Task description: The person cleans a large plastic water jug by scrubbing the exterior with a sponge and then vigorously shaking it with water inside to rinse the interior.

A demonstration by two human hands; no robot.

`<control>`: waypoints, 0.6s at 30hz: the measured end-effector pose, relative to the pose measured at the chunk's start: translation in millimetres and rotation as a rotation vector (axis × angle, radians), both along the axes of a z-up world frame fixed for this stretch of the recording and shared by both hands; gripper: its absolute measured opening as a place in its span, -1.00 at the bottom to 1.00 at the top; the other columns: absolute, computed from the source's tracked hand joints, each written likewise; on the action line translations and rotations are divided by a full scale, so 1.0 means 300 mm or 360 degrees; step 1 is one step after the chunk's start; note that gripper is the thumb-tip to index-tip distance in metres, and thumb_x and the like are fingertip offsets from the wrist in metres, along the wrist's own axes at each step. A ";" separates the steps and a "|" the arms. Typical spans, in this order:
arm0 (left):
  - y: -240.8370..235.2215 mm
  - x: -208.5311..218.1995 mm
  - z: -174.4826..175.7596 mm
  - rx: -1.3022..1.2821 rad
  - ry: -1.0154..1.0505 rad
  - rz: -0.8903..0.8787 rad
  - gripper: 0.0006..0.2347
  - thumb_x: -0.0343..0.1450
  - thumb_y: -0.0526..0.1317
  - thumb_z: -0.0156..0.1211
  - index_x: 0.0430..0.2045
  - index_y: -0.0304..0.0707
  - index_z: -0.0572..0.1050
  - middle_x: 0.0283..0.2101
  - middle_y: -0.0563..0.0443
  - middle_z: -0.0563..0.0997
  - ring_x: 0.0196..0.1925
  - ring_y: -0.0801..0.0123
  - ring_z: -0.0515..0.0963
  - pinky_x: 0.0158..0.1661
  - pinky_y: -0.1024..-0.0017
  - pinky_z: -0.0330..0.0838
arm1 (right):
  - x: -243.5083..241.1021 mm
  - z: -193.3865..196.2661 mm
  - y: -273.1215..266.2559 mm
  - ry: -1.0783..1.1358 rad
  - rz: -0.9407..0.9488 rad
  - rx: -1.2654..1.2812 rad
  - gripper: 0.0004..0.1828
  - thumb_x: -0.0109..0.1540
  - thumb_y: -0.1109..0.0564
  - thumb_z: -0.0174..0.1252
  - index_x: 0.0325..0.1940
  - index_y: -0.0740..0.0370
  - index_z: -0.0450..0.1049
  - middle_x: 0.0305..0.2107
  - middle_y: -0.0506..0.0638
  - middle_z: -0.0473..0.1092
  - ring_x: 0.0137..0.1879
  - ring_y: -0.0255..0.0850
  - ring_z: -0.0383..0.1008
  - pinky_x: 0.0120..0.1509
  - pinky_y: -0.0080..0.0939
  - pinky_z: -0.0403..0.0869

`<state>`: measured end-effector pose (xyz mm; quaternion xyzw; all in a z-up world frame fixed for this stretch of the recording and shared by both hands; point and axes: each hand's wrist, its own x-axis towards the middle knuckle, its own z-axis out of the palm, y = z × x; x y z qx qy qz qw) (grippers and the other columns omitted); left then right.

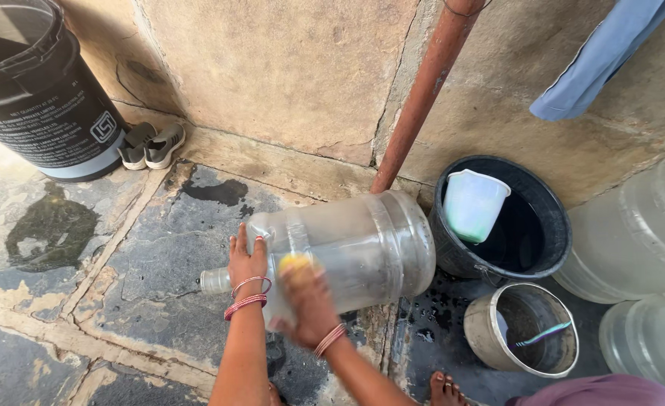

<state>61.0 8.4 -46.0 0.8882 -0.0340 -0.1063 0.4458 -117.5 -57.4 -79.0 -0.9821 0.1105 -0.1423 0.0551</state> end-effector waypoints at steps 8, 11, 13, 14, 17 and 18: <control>0.034 0.061 -0.094 -0.0750 -0.0085 -0.0095 -0.55 0.50 0.04 -0.01 0.31 0.00 0.36 0.39 -0.16 0.38 0.42 0.08 0.39 0.31 0.23 0.28 | -0.300 -0.096 -0.481 -0.0658 -0.0654 -0.0034 -0.18 0.39 -0.25 -0.09 0.56 0.34 0.01 0.45 0.31 0.07 0.57 0.18 0.07 0.65 0.27 -0.05; 0.120 -0.018 -0.135 -0.1115 -0.0135 0.0227 -0.56 0.54 -0.02 -0.05 0.30 -0.17 0.35 0.36 -0.17 0.43 0.40 0.06 0.39 0.33 0.24 0.25 | -0.372 -0.135 -0.666 -0.0810 -0.0912 0.0347 -0.17 0.41 -0.29 -0.17 0.54 0.40 0.05 0.37 0.42 0.15 0.47 0.30 0.17 0.51 0.22 0.15; 0.141 -0.120 -0.166 -0.0991 -0.0196 0.0254 -0.55 0.55 0.00 -0.08 0.32 -0.16 0.36 0.38 -0.16 0.43 0.47 0.08 0.30 0.36 0.23 0.21 | -0.362 -0.141 -0.721 -0.0869 -0.0984 0.0852 -0.13 0.39 -0.37 -0.18 0.49 0.41 0.12 0.29 0.44 0.23 0.37 0.32 0.25 0.40 0.14 0.28; 0.149 -0.152 -0.173 -0.0843 -0.0251 0.0280 -0.54 0.55 0.02 -0.11 0.34 -0.16 0.37 0.39 -0.15 0.42 0.54 0.10 0.20 0.38 0.21 0.18 | -0.340 -0.138 -0.721 -0.0847 -0.1182 0.1078 -0.10 0.31 -0.43 -0.15 0.42 0.37 0.23 0.19 0.42 0.33 0.31 0.30 0.33 0.34 0.11 0.32; 0.145 -0.166 -0.133 -0.0887 -0.0210 0.0150 -0.41 0.50 0.07 0.01 0.42 -0.18 0.14 0.50 -0.14 0.15 0.55 0.04 0.04 0.40 0.17 -0.03 | -0.295 -0.062 -0.742 -0.0601 -0.1511 0.1279 -0.06 0.21 -0.53 -0.14 0.29 0.31 0.40 0.05 0.39 0.47 0.23 0.28 0.45 0.28 0.11 0.39; 0.147 -0.155 -0.103 -0.0888 -0.0215 0.0148 -0.41 0.50 0.07 0.01 0.42 -0.18 0.14 0.50 -0.14 0.15 0.55 0.04 0.04 0.40 0.17 -0.03 | -0.283 -0.025 -0.761 -0.0376 -0.1636 0.1235 -0.04 0.20 -0.57 -0.16 0.25 0.29 0.45 0.00 0.39 0.50 0.19 0.29 0.49 0.27 0.13 0.42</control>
